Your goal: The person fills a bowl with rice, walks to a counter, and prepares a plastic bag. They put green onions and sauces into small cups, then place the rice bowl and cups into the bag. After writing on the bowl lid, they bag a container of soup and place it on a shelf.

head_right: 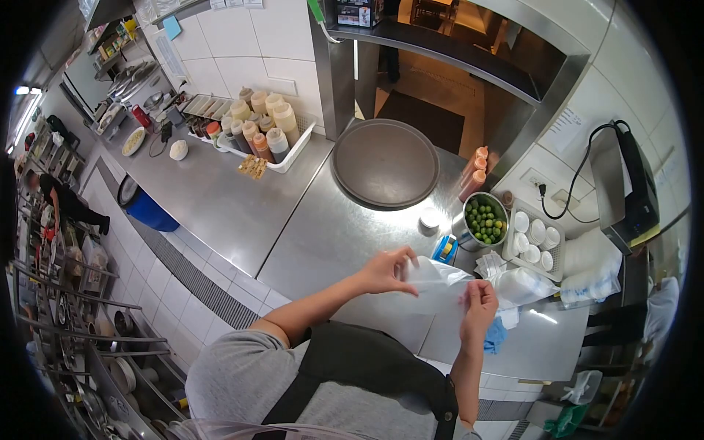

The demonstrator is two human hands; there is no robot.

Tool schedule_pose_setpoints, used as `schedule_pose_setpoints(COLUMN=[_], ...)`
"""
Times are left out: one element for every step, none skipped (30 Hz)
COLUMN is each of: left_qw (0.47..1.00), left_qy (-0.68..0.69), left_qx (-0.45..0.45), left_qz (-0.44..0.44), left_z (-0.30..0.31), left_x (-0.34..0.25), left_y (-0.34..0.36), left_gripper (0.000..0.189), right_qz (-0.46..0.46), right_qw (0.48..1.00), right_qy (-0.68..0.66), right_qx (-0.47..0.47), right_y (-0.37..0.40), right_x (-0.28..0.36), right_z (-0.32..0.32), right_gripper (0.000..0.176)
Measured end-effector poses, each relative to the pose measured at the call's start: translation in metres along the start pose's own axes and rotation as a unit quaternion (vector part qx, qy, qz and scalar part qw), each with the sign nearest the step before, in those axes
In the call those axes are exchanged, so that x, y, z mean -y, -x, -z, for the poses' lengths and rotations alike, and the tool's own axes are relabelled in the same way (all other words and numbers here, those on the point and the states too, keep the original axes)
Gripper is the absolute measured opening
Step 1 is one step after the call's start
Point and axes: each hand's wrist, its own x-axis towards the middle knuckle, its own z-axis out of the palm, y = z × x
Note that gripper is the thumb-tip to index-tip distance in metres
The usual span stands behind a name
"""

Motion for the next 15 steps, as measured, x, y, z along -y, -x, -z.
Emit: schedule_pose_setpoints(left_qw=[0.996,0.985,0.967,0.977,0.982,0.982,0.98,0.969,0.949,0.929,0.905,0.878,0.869,0.86,0.85], left_qy=[-0.058,-0.115,-0.171,-0.102,-0.033,0.036,0.126,0.215,0.303,0.358,0.412,0.464,0.479,0.494,0.509], left_qx=[0.062,0.124,0.183,0.18,0.178,0.175,0.144,0.111,0.076,0.066,0.055,0.044,0.047,0.049,0.052], left_qz=[0.015,0.031,0.046,0.052,0.057,0.062,0.053,0.044,0.034,0.061,0.087,0.112,0.115,0.119,0.122], left_z=[0.001,0.002,0.003,0.003,0.001,0.0,-0.001,-0.003,-0.003,-0.002,-0.001,0.0,0.0,0.0,0.001], left_x=[0.007,0.019,0.03,0.036,0.042,0.043,0.045,0.046,0.042,0.038,0.034,0.03,0.032,0.036,0.039], left_y=[-0.001,-0.002,-0.004,-0.004,-0.003,-0.003,-0.005,-0.007,-0.007,-0.008,-0.009,-0.01,-0.011,-0.011,-0.011], left_gripper=[0.028,0.029,0.031,0.029,0.027,0.025,0.023,0.02,0.018,0.015,0.012,0.009,0.009,0.008,0.007], right_qz=[0.001,0.024,0.048,0.072,0.071,0.091,0.11,0.129,0.143,0.157,0.171,0.153,0.134,0.115,0.149], right_qw=[0.999,0.998,0.994,0.99,0.989,0.987,0.985,0.982,0.979,0.976,0.973,0.975,0.976,0.977,0.976], right_qy=[-0.007,0.002,0.011,0.02,0.028,0.038,0.048,0.059,0.057,0.056,0.054,0.054,0.054,0.054,0.035], right_qx=[-0.037,-0.066,-0.095,-0.123,-0.127,-0.127,-0.126,-0.125,-0.133,-0.14,-0.147,-0.155,-0.163,-0.17,-0.155], right_y=[-0.003,-0.007,-0.011,-0.015,-0.017,-0.019,-0.019,-0.018,-0.017,-0.016,-0.015,-0.011,-0.006,-0.003,-0.002], right_x=[0.0,0.004,0.013,0.022,0.03,0.036,0.041,0.044,0.046,0.047,0.049,0.052,0.055,0.057,0.056], right_z=[0.004,0.009,0.016,0.022,0.029,0.035,0.041,0.043,0.043,0.042,0.04,0.036,0.029,0.024,0.021], right_gripper=[0.012,0.012,0.012,0.013,0.012,0.011,0.01,0.01,0.009,0.009,0.009,0.01,0.012,0.015,0.017])
